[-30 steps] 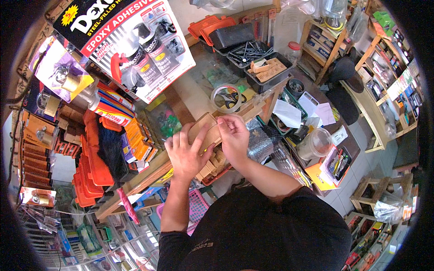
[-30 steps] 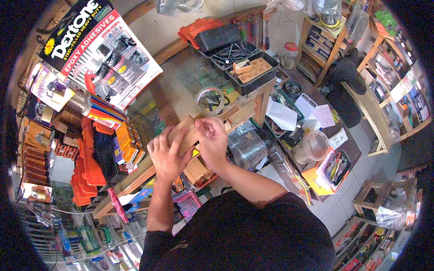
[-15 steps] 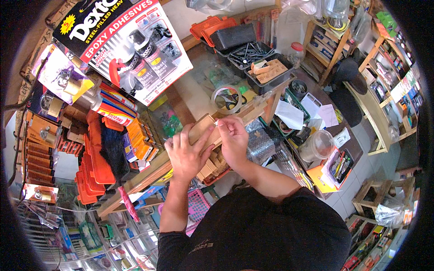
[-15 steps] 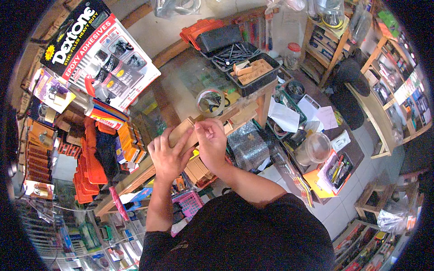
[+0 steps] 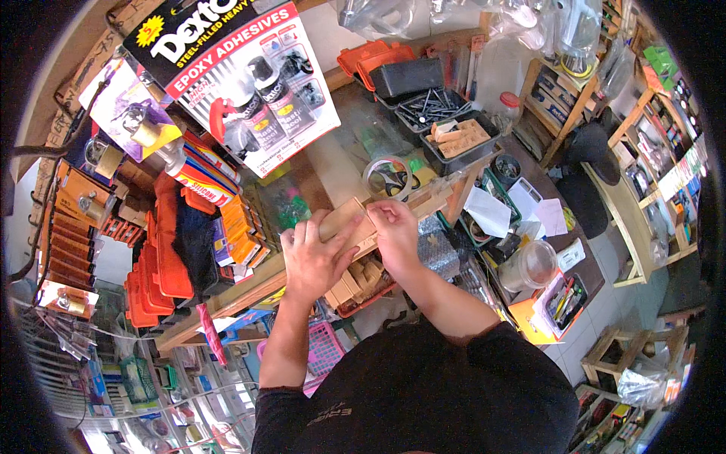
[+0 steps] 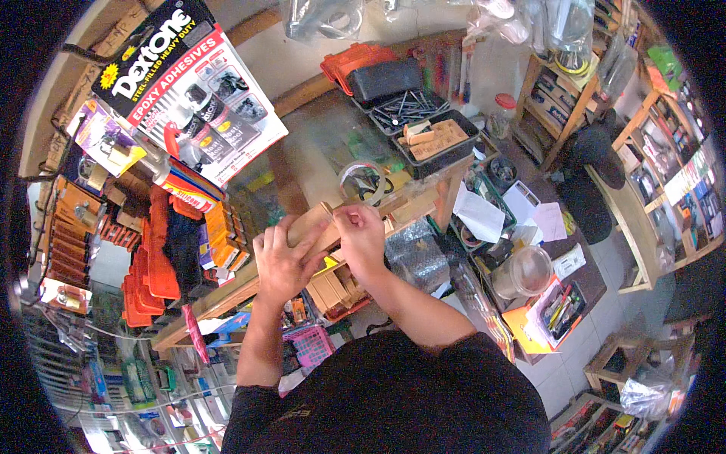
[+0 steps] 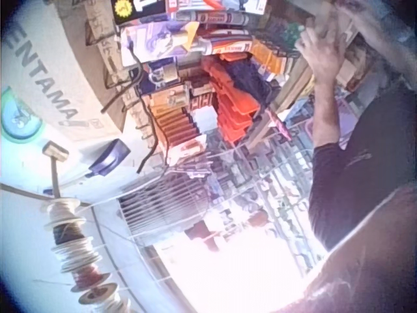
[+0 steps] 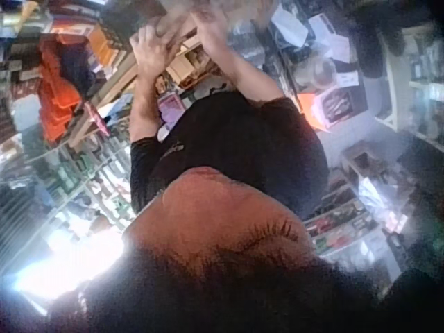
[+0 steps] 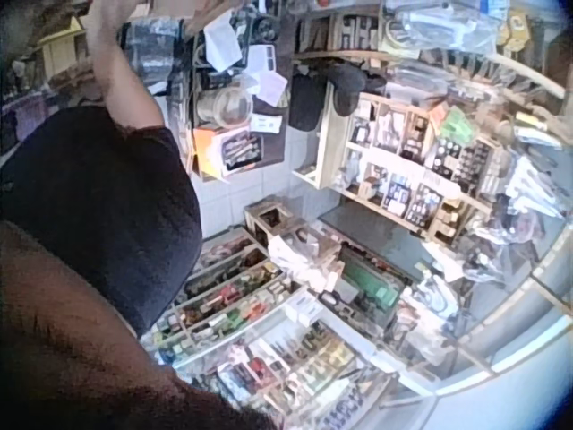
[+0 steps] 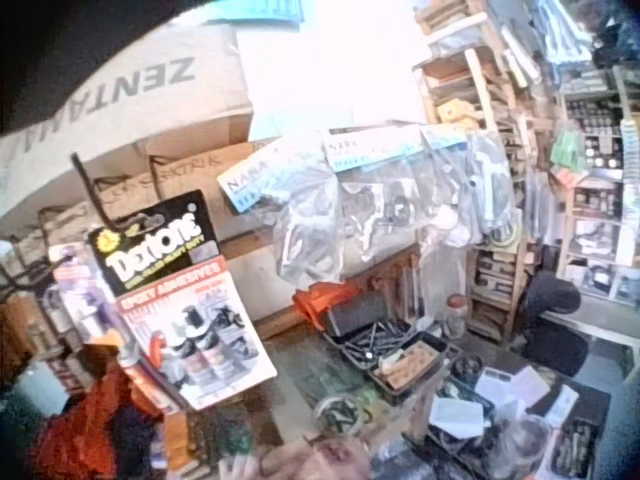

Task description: The person folds a small cardboard box and secures it with tape using scissors.

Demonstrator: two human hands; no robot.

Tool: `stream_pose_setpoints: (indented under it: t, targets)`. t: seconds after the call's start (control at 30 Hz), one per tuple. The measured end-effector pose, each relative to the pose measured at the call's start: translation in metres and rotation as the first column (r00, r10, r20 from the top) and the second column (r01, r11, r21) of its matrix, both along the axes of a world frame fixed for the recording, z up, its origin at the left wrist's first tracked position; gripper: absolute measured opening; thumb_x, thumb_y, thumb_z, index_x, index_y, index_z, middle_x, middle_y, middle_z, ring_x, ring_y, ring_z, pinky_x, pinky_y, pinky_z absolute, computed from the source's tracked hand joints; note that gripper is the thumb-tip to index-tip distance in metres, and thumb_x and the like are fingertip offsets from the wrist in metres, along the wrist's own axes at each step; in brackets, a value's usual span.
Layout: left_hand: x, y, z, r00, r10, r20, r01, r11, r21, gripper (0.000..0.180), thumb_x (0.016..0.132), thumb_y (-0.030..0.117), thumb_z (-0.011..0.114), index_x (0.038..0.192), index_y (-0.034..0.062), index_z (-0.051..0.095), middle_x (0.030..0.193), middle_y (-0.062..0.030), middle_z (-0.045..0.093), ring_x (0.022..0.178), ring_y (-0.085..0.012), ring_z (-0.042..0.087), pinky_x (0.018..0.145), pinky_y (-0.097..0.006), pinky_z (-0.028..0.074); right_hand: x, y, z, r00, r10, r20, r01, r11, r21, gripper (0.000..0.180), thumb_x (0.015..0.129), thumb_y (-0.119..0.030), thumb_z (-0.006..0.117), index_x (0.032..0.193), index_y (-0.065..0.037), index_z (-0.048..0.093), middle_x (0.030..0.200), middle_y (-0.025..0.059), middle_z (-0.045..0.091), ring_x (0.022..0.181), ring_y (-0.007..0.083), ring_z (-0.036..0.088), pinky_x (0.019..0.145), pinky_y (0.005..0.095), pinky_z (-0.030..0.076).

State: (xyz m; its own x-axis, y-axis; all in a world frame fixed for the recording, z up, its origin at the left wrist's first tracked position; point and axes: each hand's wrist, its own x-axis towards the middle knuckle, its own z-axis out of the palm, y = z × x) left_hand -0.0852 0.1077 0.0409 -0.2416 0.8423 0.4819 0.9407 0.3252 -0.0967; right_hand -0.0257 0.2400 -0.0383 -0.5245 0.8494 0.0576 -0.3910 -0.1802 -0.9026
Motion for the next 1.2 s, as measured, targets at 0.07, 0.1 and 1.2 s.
stream_pose_setpoints:
  t: [0.07, 0.1, 1.2]
  targets:
    - [-0.001, 0.001, 0.001, 1.000, 0.000, -0.003, 0.000, 1.000, -0.005, 0.053, 0.072, 0.036, 0.067, 0.124, 0.0334, 0.054, 0.112, -0.0070, 0.049, 0.092, -0.0235, 0.048, 0.076, -0.040, 0.036, 0.004, 0.006, 0.007, 0.993, 0.116, -0.014, -0.117, 0.988, -0.104, 0.010, 0.079, -0.005, 0.067, 0.085, 0.001, 0.062, 0.086, 0.0047, 0.057, 0.077, 0.0103, 0.055, 0.070, 0.0228, 0.044]
    - [-0.002, 0.001, 0.002, 1.000, 0.001, -0.005, -0.001, 1.000, -0.008, 0.053, 0.073, 0.036, 0.067, 0.124, 0.0334, 0.054, 0.112, -0.0072, 0.049, 0.092, -0.0235, 0.048, 0.076, -0.039, 0.036, 0.006, 0.007, 0.012, 0.985, 0.173, -0.024, -0.175, 0.972, -0.156, 0.011, 0.078, -0.004, 0.067, 0.087, 0.001, 0.062, 0.085, 0.0045, 0.059, 0.077, 0.0101, 0.055, 0.070, 0.0225, 0.044]
    - [-0.014, 0.002, -0.007, 0.967, 0.041, 0.252, -0.081, 0.986, 0.149, 0.053, 0.066, 0.046, 0.073, 0.103, 0.0118, 0.054, 0.110, -0.0071, 0.057, 0.100, -0.0276, 0.054, 0.081, -0.040, 0.038, 0.040, 0.032, 0.043, 0.985, 0.023, 0.173, -0.172, 0.289, 0.942, 0.050, 0.071, -0.004, 0.063, 0.119, -0.003, 0.049, 0.115, 0.0188, 0.044, 0.103, 0.0363, 0.048, 0.087, 0.0438, 0.042]
